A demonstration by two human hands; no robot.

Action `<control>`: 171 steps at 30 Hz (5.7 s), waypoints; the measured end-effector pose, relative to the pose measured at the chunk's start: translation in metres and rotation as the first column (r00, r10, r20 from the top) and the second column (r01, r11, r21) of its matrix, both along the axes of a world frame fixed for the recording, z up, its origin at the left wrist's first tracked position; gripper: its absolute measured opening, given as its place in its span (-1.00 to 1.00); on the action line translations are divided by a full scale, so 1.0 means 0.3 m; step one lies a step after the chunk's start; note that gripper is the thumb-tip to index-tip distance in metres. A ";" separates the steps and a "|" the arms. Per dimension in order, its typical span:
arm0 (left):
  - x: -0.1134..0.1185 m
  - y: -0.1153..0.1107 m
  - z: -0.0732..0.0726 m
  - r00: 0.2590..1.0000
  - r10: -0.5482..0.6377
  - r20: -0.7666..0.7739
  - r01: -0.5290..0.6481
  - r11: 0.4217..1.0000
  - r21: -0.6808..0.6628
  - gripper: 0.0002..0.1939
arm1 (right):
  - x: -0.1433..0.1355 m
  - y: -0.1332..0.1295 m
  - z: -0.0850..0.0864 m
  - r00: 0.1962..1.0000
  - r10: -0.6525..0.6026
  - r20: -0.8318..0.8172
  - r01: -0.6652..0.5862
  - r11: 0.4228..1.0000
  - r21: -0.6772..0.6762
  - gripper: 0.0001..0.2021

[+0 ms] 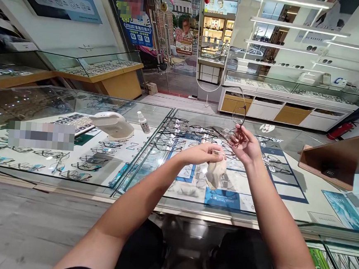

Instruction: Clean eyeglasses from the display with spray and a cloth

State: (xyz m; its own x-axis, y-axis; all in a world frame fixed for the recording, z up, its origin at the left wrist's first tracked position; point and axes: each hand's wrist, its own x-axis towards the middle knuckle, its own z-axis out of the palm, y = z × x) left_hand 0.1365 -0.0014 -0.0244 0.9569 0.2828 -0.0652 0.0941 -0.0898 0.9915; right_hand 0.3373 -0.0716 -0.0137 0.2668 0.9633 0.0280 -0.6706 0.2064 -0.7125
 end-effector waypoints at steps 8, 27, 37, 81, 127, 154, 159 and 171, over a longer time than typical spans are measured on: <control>0.029 -0.005 -0.042 0.968 0.242 0.070 -0.252 0.935 0.249 -0.57 | 0.029 0.018 -0.020 0.992 -0.123 0.026 0.124 0.992 -0.007 -0.74; 0.045 0.014 -0.044 0.609 0.612 0.504 -0.723 0.690 0.034 -0.58 | -0.013 0.025 -0.048 0.766 -0.385 0.516 0.354 0.921 0.163 -0.70; 0.033 -0.013 -0.048 0.577 0.640 0.507 -0.800 0.569 0.192 -0.65 | -0.054 0.013 -0.065 0.643 -0.331 0.690 0.227 0.944 0.242 -0.78; 0.046 0.047 -0.059 0.555 0.704 0.444 -0.735 0.664 -0.133 -0.50 | -0.089 -0.009 -0.054 0.339 -0.445 0.829 0.229 0.894 0.386 -0.77; -0.068 0.105 0.072 0.711 0.587 0.388 -0.423 0.797 -0.432 -0.61 | 0.053 -0.018 0.003 0.629 -0.576 0.521 0.440 0.817 0.373 -0.61; -0.080 -0.018 0.547 0.275 0.379 0.884 -0.938 0.306 0.160 -0.83 | 0.012 -0.183 0.491 0.042 -0.814 0.579 0.487 0.522 0.700 -0.82; -0.081 -0.005 0.545 0.285 0.383 0.879 -0.941 0.286 0.180 -0.84 | 0.010 -0.167 0.492 0.041 -0.785 0.618 0.493 0.554 0.671 -0.82; -0.083 -0.023 0.542 0.335 0.396 0.855 -0.917 0.346 0.199 -0.83 | 0.032 -0.156 0.491 0.040 -0.724 0.688 0.496 0.612 0.616 -0.80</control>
